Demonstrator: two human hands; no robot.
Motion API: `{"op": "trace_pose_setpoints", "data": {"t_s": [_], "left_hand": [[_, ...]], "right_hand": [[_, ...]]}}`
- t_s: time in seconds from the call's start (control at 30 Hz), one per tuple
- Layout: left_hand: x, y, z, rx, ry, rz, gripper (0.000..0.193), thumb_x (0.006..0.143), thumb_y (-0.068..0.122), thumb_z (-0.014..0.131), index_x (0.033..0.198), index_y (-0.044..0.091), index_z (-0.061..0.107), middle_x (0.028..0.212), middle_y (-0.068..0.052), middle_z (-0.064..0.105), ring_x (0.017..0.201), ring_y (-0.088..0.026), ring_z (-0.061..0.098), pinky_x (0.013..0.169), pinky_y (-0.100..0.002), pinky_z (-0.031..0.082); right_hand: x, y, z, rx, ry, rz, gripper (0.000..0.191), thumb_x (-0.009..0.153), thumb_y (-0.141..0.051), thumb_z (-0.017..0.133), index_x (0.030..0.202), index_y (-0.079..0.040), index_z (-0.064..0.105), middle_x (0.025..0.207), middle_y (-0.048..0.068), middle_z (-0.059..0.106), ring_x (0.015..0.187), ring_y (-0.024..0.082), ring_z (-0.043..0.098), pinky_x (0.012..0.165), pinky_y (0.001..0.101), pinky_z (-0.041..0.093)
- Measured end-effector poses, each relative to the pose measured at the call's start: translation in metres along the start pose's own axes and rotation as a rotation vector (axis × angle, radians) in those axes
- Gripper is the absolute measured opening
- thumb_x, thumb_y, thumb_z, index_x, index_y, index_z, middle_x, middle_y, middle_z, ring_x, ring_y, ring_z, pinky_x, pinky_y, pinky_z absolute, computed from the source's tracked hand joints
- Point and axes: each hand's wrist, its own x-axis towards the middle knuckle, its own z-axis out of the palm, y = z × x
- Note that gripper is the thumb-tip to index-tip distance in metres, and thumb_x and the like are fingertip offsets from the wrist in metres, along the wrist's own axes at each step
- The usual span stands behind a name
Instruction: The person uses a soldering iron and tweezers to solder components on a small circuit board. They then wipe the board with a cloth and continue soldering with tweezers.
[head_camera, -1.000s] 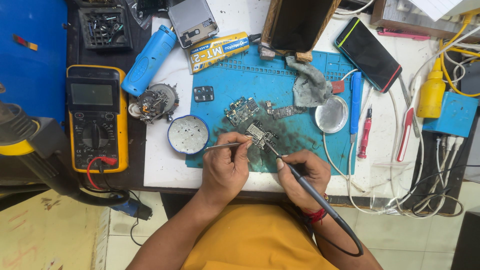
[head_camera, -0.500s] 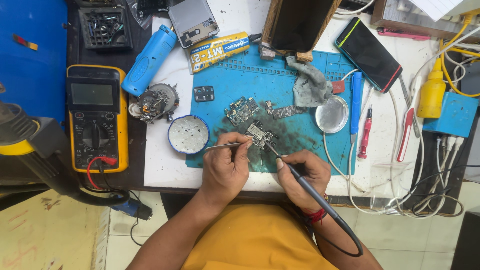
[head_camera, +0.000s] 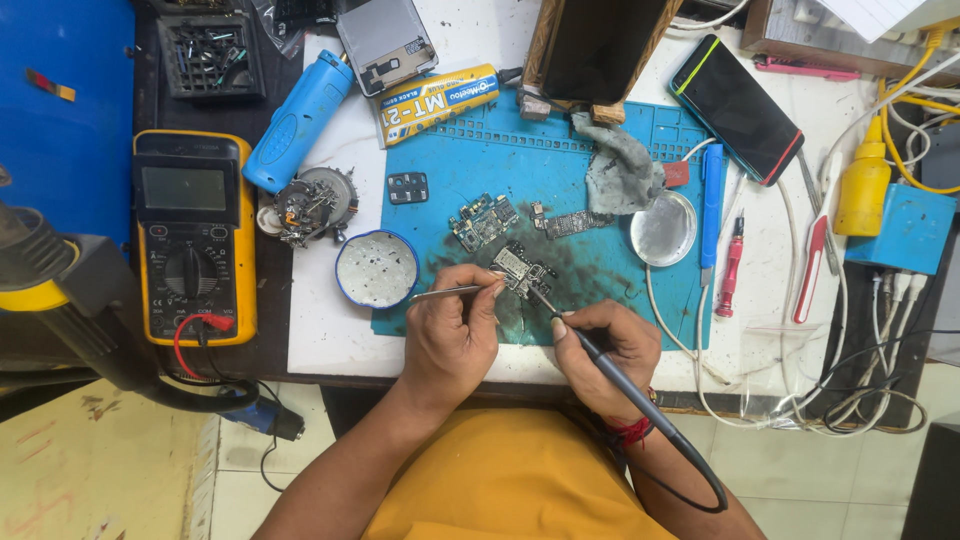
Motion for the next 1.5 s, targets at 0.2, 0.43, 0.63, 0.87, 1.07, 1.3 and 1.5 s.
{"op": "trace_pose_setpoints", "data": {"t_s": [0.2, 0.43, 0.63, 0.87, 1.07, 1.3, 1.5], "left_hand": [[0.0008, 0.0004, -0.0004, -0.002, 0.003, 0.0, 0.011, 0.1, 0.001, 0.068, 0.105, 0.0, 0.059, 0.1, -0.01, 0.072, 0.07, -0.018, 0.073, 0.061, -0.031, 0.057], [0.0006, 0.0001, 0.0003, 0.001, 0.012, 0.02, 0.011, 0.1, 0.0, 0.068, 0.105, 0.0, 0.058, 0.102, -0.011, 0.072, 0.073, -0.02, 0.075, 0.063, -0.031, 0.058], [0.0002, -0.0009, 0.0004, -0.005, 0.012, 0.024, 0.012, 0.1, 0.0, 0.068, 0.105, 0.0, 0.057, 0.103, -0.011, 0.071, 0.073, -0.019, 0.074, 0.062, -0.031, 0.058], [-0.0003, -0.0003, 0.0006, -0.016, 0.008, -0.006, 0.011, 0.1, 0.0, 0.068, 0.105, 0.0, 0.059, 0.1, -0.01, 0.072, 0.069, -0.017, 0.073, 0.06, -0.03, 0.057], [-0.0004, -0.0005, 0.001, -0.002, 0.009, 0.004, 0.01, 0.1, 0.0, 0.068, 0.104, 0.0, 0.059, 0.101, -0.01, 0.071, 0.07, -0.018, 0.073, 0.061, -0.03, 0.057], [-0.0009, -0.001, 0.001, -0.012, 0.01, 0.002, 0.011, 0.1, 0.0, 0.068, 0.104, 0.0, 0.058, 0.102, -0.01, 0.072, 0.069, -0.017, 0.073, 0.06, -0.03, 0.057], [-0.0011, -0.0015, 0.0011, -0.007, 0.009, 0.002, 0.011, 0.1, 0.0, 0.068, 0.105, 0.0, 0.059, 0.101, -0.01, 0.071, 0.068, -0.017, 0.073, 0.059, -0.03, 0.057]], "right_hand": [[0.0012, -0.0007, -0.0001, -0.005, -0.004, -0.012, 0.008, 0.086, 0.001, 0.075, 0.089, 0.0, 0.067, 0.071, 0.0, 0.064, 0.058, 0.003, 0.054, 0.053, 0.0207, 0.039], [0.0008, -0.0008, 0.0005, -0.006, 0.009, -0.022, 0.008, 0.086, 0.001, 0.074, 0.089, 0.0, 0.067, 0.072, 0.001, 0.064, 0.059, 0.003, 0.054, 0.054, 0.0209, 0.039], [0.0001, -0.0006, 0.0, -0.011, 0.007, -0.007, 0.008, 0.086, 0.002, 0.075, 0.088, -0.001, 0.067, 0.071, 0.0, 0.064, 0.058, 0.003, 0.054, 0.053, 0.0208, 0.039], [0.0, -0.0009, 0.0, -0.004, 0.002, -0.006, 0.008, 0.086, 0.001, 0.075, 0.089, 0.0, 0.067, 0.072, 0.001, 0.064, 0.058, 0.003, 0.055, 0.053, 0.0209, 0.039], [-0.0001, -0.0008, 0.0001, -0.013, 0.005, -0.01, 0.008, 0.086, 0.001, 0.076, 0.089, -0.001, 0.068, 0.072, 0.001, 0.064, 0.059, 0.004, 0.055, 0.054, 0.0212, 0.04], [0.0004, -0.0018, 0.0015, 0.009, 0.002, 0.003, 0.008, 0.086, 0.002, 0.076, 0.09, 0.0, 0.068, 0.072, 0.002, 0.065, 0.06, 0.004, 0.056, 0.054, 0.0212, 0.041], [0.0012, -0.0025, 0.0021, 0.025, -0.007, 0.025, 0.009, 0.086, 0.001, 0.076, 0.09, 0.0, 0.068, 0.072, 0.002, 0.067, 0.059, 0.004, 0.06, 0.054, 0.0208, 0.043]]}}
